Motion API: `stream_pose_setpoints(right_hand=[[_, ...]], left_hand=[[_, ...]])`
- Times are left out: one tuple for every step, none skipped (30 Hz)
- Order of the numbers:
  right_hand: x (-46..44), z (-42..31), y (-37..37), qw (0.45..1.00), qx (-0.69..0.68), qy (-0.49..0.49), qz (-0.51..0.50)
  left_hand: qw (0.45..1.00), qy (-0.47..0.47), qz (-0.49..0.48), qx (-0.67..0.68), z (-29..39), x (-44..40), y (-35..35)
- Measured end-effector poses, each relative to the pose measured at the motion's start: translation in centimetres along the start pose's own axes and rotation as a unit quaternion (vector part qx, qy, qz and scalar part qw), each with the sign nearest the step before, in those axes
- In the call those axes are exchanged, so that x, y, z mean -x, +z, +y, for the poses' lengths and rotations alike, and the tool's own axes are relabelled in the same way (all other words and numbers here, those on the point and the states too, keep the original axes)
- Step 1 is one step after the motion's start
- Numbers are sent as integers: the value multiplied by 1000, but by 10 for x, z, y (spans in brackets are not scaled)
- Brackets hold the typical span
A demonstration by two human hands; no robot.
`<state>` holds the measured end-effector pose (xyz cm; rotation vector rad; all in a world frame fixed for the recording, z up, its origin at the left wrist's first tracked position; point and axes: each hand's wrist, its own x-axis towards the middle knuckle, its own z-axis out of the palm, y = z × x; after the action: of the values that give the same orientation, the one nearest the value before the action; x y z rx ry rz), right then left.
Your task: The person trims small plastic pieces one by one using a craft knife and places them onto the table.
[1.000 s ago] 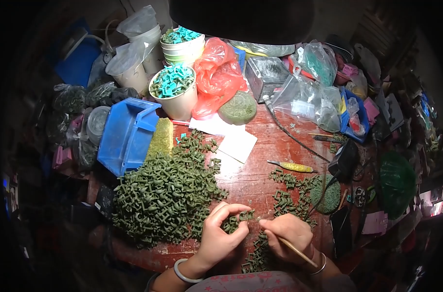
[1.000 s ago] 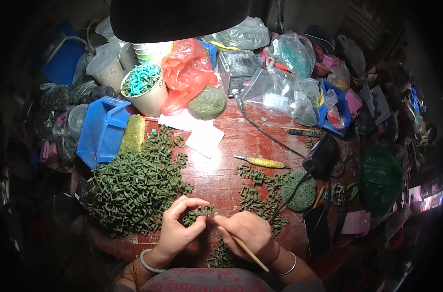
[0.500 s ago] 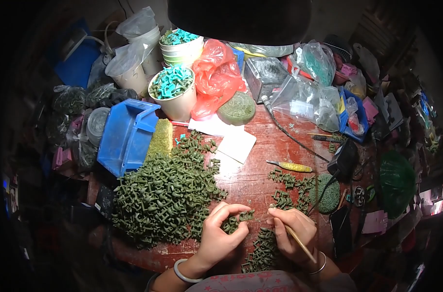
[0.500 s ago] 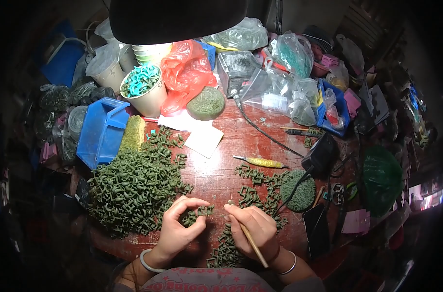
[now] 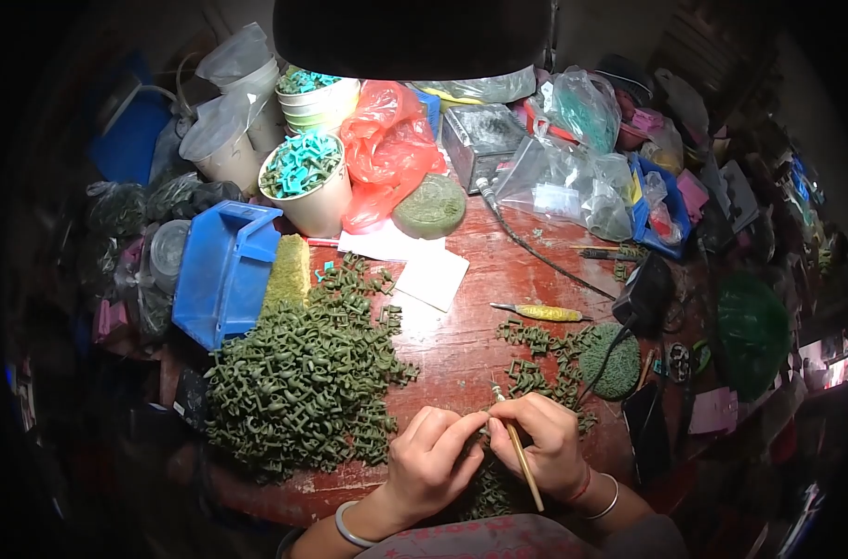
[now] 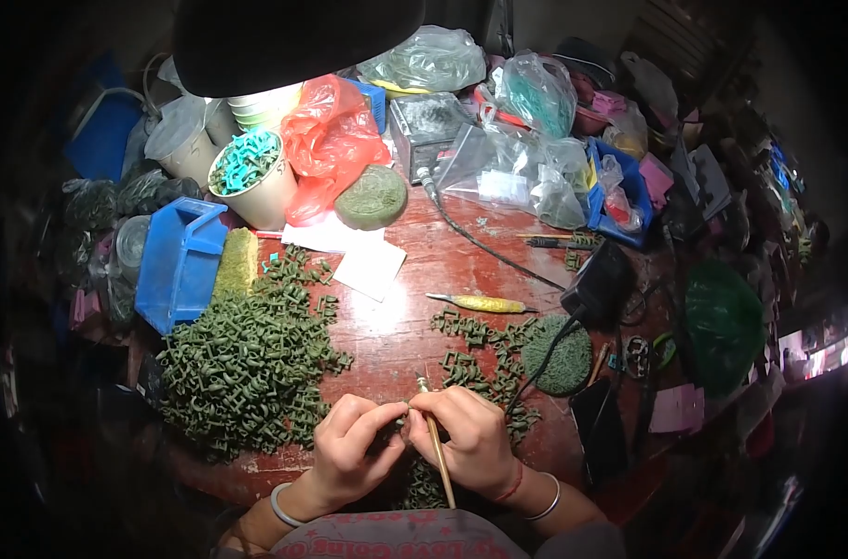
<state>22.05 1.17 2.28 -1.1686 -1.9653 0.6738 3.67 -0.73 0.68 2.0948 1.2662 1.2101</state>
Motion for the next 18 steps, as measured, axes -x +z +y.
stream_pose_setpoints(right_hand=[[0,0,0,1000,0,0,1],[0,0,-1,1000,3,3,-2],[1,0,-1,1000,7,4,-6],[1,1,-1,1000,7,4,-6],[1,2,1,1000,-6,0,0],[1,3,2,1000,-19,-3,6],[1,3,2,1000,-19,-3,6],[1,3,2,1000,-22,-1,3],[1,3,2,1000,-24,2,1],[1,3,3,1000,-24,2,0],[1,3,4,1000,-19,-3,5],[1,3,4,1000,-14,-8,9],[1,4,4,1000,-14,-8,9],[0,4,3,999,-20,-7,28],[-2,4,2,999,-26,-8,46],[-5,-2,-6,999,-23,31,27],[-6,1,-8,997,-54,27,39],[-7,4,-9,995,-85,24,51]], left_hand=[[1000,1,-1,0,-1,1,1],[1000,-6,7,9,-2,2,2],[1000,-12,15,19,-3,3,3],[1000,-12,15,19,-3,2,2],[999,-20,14,20,-2,2,1],[999,-28,14,22,-2,2,1],[999,-28,14,22,-2,1,0],[999,-24,11,19,-2,1,0],[1000,-20,7,16,-1,1,0],[1000,-20,7,16,-1,2,0],[999,-42,3,34,-1,2,0],[997,-63,-1,52,0,2,0],[992,-94,0,85,0,0,-1],[985,-124,2,118,-1,-3,-4],[976,-146,-8,160,-5,-5,-8],[958,-176,-24,226,-15,-3,-8],[848,-329,-43,415,-17,-2,-15],[676,-457,-60,574,-19,-2,-21]])
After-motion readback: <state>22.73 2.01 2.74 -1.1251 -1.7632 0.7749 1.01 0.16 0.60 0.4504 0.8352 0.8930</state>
